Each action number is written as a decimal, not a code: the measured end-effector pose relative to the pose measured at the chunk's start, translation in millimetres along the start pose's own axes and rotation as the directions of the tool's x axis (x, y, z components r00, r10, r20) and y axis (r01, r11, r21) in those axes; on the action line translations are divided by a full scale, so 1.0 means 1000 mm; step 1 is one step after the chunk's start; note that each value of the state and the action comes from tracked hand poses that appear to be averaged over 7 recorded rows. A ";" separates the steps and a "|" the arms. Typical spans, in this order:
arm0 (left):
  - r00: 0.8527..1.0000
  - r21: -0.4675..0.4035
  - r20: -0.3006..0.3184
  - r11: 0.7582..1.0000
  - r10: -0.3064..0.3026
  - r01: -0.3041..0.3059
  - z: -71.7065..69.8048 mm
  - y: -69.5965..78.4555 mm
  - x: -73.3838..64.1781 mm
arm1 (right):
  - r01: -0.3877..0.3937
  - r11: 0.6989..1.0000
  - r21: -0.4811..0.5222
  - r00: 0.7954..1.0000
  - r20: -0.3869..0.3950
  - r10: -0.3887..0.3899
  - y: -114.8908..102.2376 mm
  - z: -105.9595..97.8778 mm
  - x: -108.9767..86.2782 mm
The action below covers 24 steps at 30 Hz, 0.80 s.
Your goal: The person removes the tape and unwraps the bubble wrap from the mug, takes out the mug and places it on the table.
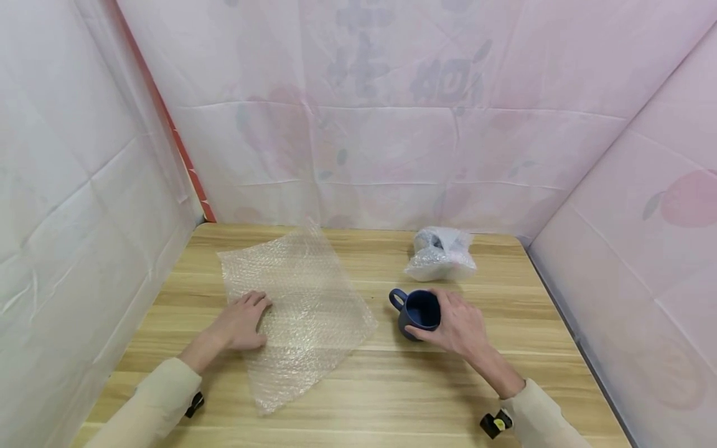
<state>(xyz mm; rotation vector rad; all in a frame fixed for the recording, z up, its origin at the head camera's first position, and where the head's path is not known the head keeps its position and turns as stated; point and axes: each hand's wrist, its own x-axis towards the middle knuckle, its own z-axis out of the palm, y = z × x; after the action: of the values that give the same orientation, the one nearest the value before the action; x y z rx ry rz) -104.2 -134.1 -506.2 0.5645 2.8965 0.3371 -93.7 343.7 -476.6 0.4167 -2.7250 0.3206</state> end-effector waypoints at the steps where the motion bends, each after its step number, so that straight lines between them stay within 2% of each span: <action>1: 1.000 -0.006 -0.010 1.000 0.001 -0.001 -0.001 0.002 -0.001 | 0.001 1.000 -0.002 1.000 0.003 -0.001 0.000 0.000 0.000; 8: 0.998 -0.016 -0.060 1.000 0.017 -0.018 -0.006 0.024 -0.001 | 0.009 1.000 -0.016 1.000 0.006 -0.009 0.001 0.001 -0.001; 13: 0.997 -0.023 -0.071 1.000 -0.011 0.010 -0.004 0.040 0.001 | 0.014 1.000 -0.019 1.000 -0.006 -0.015 0.002 0.001 -0.002; 16: 0.997 -0.009 -0.076 1.000 -0.004 0.003 -0.001 0.050 0.001 | 0.012 1.000 -0.019 1.000 -0.002 -0.012 0.002 0.001 -0.002; 20: 0.997 0.012 -0.075 0.999 0.036 -0.036 0.003 0.062 0.001 | 0.010 1.000 -0.019 1.000 0.000 -0.010 0.002 0.001 -0.001; 24: 0.995 0.067 -0.096 0.997 0.041 -0.035 0.008 0.071 0.000 | 0.009 1.000 -0.015 1.000 -0.002 -0.009 0.002 0.001 -0.001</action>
<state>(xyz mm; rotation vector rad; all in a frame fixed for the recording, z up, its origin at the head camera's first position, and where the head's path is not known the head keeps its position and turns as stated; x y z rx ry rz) -78.0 -68.4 -495.9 0.6316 3.0035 0.2835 -93.7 346.0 -478.7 0.4239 -2.7207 0.2975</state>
